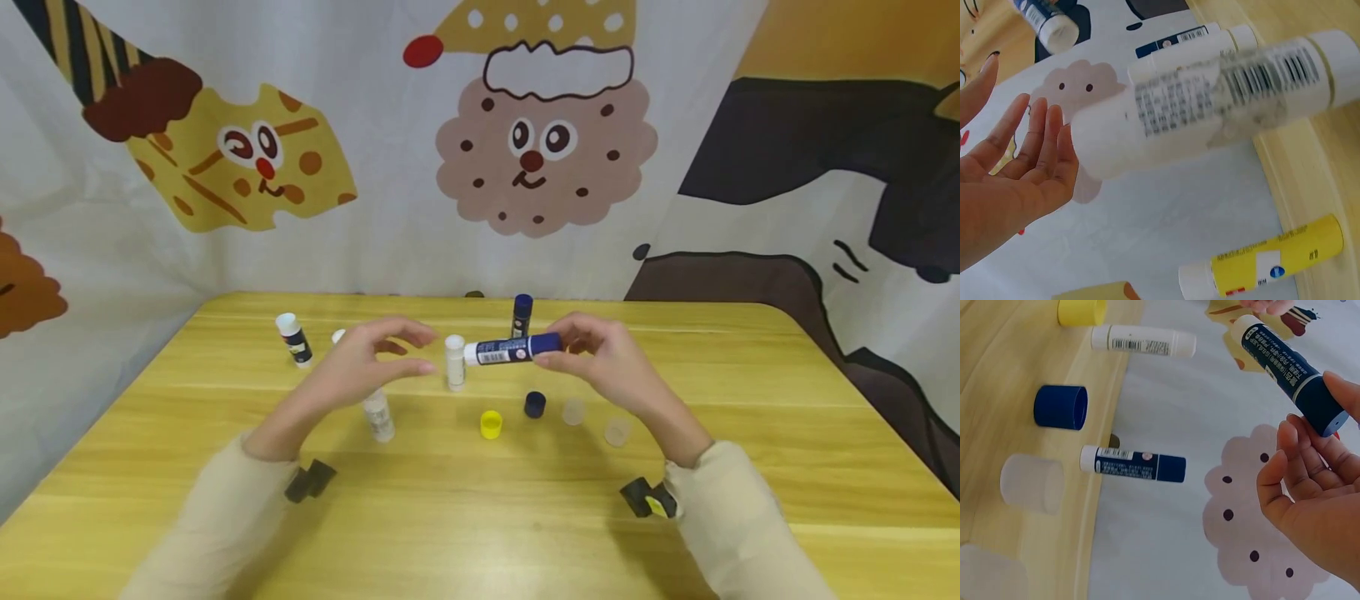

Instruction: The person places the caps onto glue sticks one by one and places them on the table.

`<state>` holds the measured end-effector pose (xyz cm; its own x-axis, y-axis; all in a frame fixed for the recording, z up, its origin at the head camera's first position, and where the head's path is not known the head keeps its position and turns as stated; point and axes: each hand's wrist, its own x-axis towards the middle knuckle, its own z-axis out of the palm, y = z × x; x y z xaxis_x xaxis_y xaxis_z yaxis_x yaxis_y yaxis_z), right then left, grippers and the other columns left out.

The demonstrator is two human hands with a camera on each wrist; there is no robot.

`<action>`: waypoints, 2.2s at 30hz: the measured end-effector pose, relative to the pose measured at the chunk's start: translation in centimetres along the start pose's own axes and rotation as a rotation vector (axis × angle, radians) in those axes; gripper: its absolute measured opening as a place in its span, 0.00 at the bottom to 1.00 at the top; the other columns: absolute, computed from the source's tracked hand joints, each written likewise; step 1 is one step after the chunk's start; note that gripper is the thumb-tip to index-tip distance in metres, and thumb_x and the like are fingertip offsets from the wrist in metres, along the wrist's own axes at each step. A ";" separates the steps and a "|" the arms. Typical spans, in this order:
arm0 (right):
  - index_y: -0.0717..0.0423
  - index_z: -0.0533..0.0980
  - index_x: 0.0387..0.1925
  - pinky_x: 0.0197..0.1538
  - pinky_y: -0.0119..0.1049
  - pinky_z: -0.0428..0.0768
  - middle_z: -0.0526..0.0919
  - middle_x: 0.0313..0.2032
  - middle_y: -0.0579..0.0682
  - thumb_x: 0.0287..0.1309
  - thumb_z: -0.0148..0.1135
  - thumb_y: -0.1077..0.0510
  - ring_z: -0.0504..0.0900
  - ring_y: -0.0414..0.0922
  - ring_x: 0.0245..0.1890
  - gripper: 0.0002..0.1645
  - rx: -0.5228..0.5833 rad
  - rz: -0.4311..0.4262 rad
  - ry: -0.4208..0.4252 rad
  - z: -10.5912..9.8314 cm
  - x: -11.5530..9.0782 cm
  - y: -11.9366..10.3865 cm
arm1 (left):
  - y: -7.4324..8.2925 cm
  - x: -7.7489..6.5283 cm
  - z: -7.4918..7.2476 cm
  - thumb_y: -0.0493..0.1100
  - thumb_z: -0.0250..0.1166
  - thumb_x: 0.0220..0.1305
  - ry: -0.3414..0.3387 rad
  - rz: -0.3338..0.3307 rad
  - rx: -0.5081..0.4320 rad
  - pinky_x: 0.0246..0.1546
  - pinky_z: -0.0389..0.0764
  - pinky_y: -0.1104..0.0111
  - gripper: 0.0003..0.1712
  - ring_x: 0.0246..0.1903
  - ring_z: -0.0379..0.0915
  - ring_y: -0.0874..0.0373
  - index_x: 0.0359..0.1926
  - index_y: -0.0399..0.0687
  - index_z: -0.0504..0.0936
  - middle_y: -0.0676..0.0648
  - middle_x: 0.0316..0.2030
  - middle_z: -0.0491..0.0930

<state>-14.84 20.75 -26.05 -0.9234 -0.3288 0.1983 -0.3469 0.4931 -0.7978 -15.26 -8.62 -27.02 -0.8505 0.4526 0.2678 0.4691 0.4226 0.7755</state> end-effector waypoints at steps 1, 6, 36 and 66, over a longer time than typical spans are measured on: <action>0.60 0.77 0.39 0.37 0.34 0.76 0.79 0.33 0.54 0.53 0.66 0.56 0.77 0.48 0.31 0.14 -0.007 0.004 0.002 -0.1 0.0 0.1 | -0.1 -0.1 -0.2 0.43 0.67 0.55 0.007 -0.004 -0.001 0.45 0.74 0.60 0.20 0.46 0.72 0.52 0.48 0.40 0.78 0.46 0.45 0.78; 0.62 0.77 0.39 0.37 0.33 0.77 0.79 0.33 0.54 0.52 0.66 0.56 0.78 0.46 0.31 0.15 -0.020 0.016 0.018 -0.6 0.2 0.6 | -0.4 -0.5 -1.0 0.43 0.68 0.54 0.035 -0.027 0.008 0.45 0.73 0.58 0.20 0.46 0.72 0.51 0.49 0.42 0.78 0.46 0.45 0.78; 0.63 0.75 0.37 0.38 0.39 0.67 0.76 0.32 0.55 0.54 0.64 0.49 0.72 0.48 0.32 0.20 -0.122 0.155 0.063 -1.9 1.5 3.4 | -3.8 -2.8 -4.7 0.45 0.66 0.56 0.122 -0.159 0.031 0.47 0.73 0.60 0.22 0.47 0.71 0.50 0.51 0.41 0.77 0.45 0.48 0.77; 0.67 0.74 0.41 0.38 0.39 0.70 0.80 0.34 0.55 0.55 0.63 0.52 0.77 0.51 0.36 0.21 -0.144 0.177 0.008 -1.4 2.8 5.9 | -6.2 -4.5 -6.6 0.42 0.64 0.58 0.154 -0.223 0.125 0.46 0.72 0.56 0.19 0.46 0.71 0.49 0.49 0.38 0.77 0.41 0.45 0.78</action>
<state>-19.66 23.85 -29.38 -0.9730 -0.2207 0.0679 -0.1991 0.6528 -0.7309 -15.87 -18.43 -29.25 -0.9575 0.2173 0.1897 0.2841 0.5963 0.7508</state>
